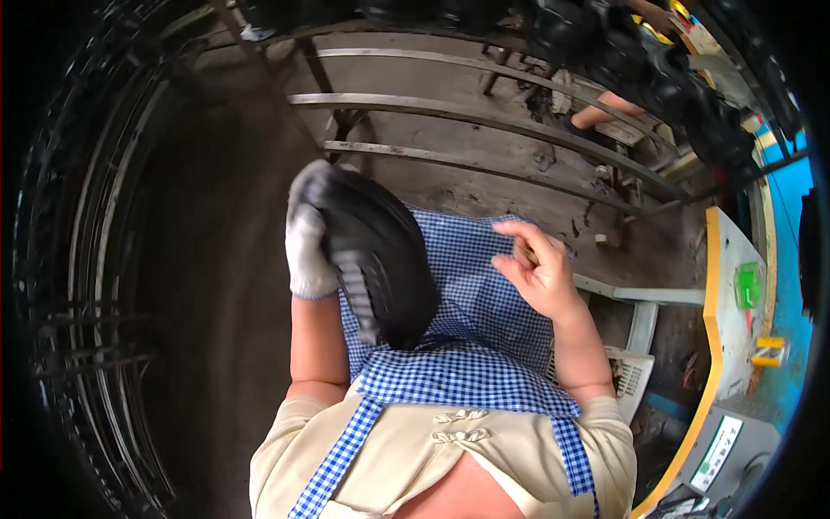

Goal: The person picks black shoes from a metal rack and uses a small knife to trim excess material from the soles and edges. They handle the shoes one at a time, scraping the surfaces and then returning them to the rack.

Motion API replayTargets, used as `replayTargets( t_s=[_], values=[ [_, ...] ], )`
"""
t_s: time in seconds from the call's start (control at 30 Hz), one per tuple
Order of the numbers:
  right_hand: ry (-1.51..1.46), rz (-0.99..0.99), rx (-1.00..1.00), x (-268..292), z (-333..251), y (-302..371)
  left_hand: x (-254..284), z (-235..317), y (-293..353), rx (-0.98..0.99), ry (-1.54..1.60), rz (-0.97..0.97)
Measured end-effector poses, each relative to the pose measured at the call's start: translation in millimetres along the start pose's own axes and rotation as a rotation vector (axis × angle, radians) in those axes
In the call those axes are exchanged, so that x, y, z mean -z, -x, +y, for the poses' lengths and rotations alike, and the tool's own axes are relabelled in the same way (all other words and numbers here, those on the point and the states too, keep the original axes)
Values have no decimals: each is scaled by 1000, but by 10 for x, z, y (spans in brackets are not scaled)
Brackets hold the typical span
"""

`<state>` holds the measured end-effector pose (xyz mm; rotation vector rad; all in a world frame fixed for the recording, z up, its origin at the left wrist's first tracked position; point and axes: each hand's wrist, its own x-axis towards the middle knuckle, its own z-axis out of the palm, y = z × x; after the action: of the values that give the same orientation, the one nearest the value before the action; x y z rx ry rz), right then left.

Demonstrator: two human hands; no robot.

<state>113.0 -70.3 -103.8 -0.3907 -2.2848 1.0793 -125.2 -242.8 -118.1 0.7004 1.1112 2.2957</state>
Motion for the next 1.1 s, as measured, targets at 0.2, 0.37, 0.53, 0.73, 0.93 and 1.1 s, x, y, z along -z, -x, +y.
replayTargets(
  t_s=[0.2,0.37,0.53,0.73,0.93,1.1],
  values=[
    [-352,-74,36,-610,275,543,446,-198,-298,266,772,335],
    [-190,-23,265,-740,168,400,486,-520,-211,280,730,339],
    [-656,-21,-81,-481,15,225,701,-730,-195,444,517,237],
    [-790,121,-292,-259,165,-107,916,-707,299,717,63,19],
    [-960,169,-502,-282,303,-144,962,-556,459,818,-86,195],
    [-928,2,-494,-199,371,-185,959,-475,397,776,-67,267]
  ],
)
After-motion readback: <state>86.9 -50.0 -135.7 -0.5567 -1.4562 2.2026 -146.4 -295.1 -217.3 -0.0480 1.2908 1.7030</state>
